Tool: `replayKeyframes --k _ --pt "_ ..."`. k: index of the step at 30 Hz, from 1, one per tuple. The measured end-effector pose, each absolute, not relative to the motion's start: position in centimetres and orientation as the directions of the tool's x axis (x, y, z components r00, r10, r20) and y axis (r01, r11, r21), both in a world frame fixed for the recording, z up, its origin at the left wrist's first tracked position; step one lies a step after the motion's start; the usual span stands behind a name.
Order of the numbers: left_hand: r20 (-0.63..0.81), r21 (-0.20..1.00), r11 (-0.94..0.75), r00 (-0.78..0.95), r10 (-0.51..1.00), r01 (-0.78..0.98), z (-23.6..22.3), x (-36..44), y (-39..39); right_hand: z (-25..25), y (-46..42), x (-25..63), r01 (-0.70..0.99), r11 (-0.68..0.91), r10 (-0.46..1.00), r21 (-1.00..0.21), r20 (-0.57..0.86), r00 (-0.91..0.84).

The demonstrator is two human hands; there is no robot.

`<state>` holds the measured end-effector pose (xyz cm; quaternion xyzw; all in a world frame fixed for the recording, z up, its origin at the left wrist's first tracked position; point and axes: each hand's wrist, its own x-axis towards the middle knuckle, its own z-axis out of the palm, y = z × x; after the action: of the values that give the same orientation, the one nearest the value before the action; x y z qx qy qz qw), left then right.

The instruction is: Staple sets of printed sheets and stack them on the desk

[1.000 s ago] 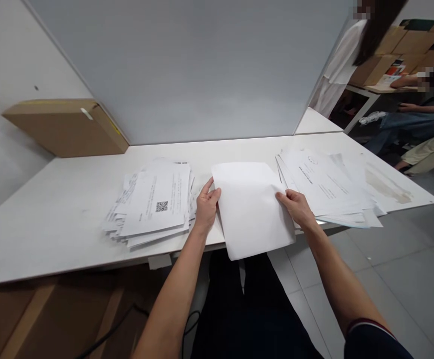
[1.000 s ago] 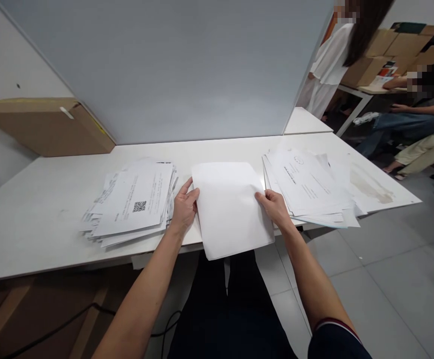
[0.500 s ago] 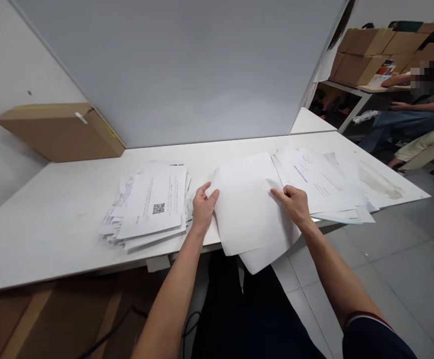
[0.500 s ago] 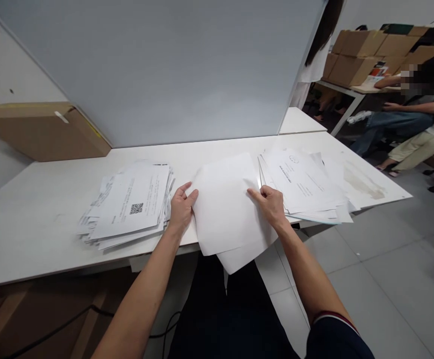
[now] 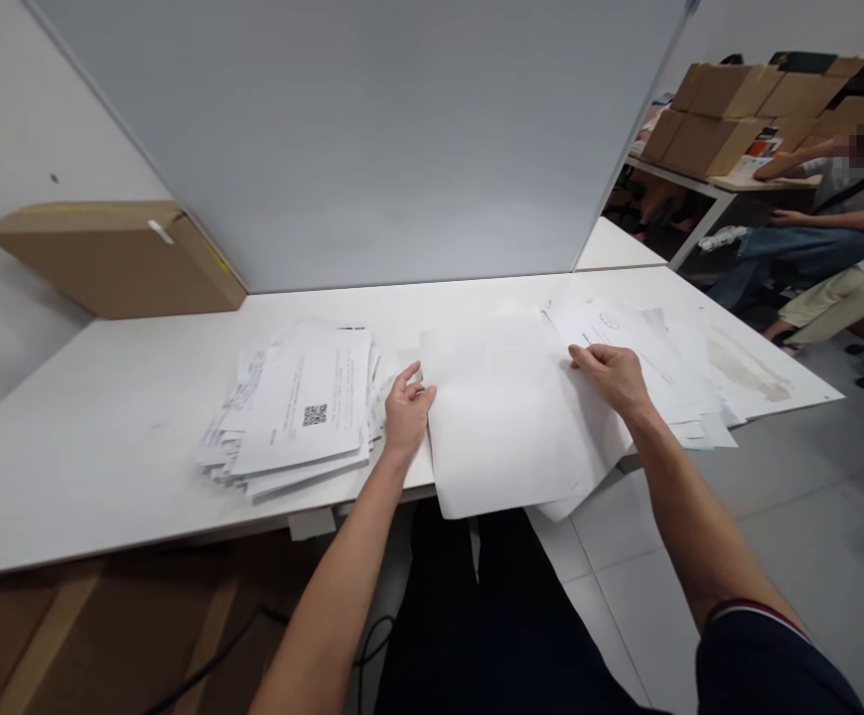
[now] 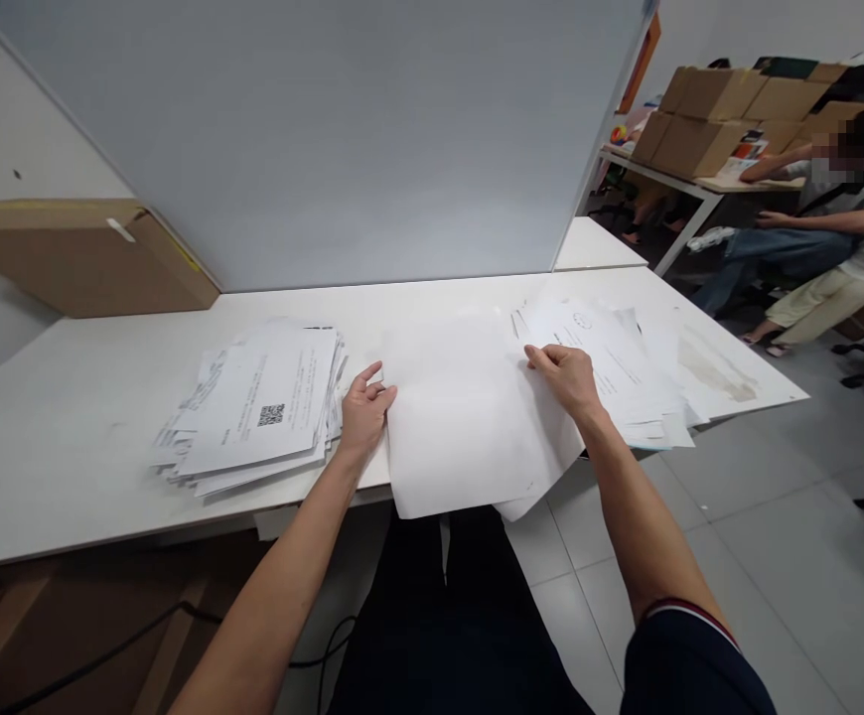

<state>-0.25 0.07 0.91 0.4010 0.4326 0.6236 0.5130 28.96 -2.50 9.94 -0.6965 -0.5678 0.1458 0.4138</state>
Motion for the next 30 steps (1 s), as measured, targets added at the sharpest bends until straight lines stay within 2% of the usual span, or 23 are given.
replayKeyframes --k 3,10,13,19,26,30 --pt "0.066 0.963 -0.108 -0.172 0.983 -0.247 0.6 -0.4 0.1 9.6 -2.1 29.4 0.673 0.0 0.903 -0.739 0.29 0.319" --pt "0.063 0.963 -0.12 -0.229 0.971 -0.242 0.9 -0.6 0.0 7.9 -2.0 31.6 0.509 0.048 0.888 -0.859 0.27 0.373" --pt "0.019 0.963 -0.093 -0.282 0.959 -0.254 1.1 -0.6 0.1 7.7 -2.3 32.6 0.501 0.094 0.876 -0.86 0.311 0.37" --pt "-0.004 0.956 -0.095 -0.335 0.942 -0.278 1.4 -0.6 0.2 7.8 -3.0 33.4 0.509 0.039 0.826 -0.86 0.314 0.468" --pt "0.102 0.972 -0.182 -0.423 0.9 -0.152 1.5 -0.6 0.1 7.0 -3.6 33.4 0.304 0.054 0.843 -0.951 0.206 0.496" --pt "0.116 0.974 -0.184 -0.407 0.906 -0.132 1.3 -0.7 0.2 6.6 -3.7 33.4 0.225 0.036 0.859 -0.974 0.145 0.491"
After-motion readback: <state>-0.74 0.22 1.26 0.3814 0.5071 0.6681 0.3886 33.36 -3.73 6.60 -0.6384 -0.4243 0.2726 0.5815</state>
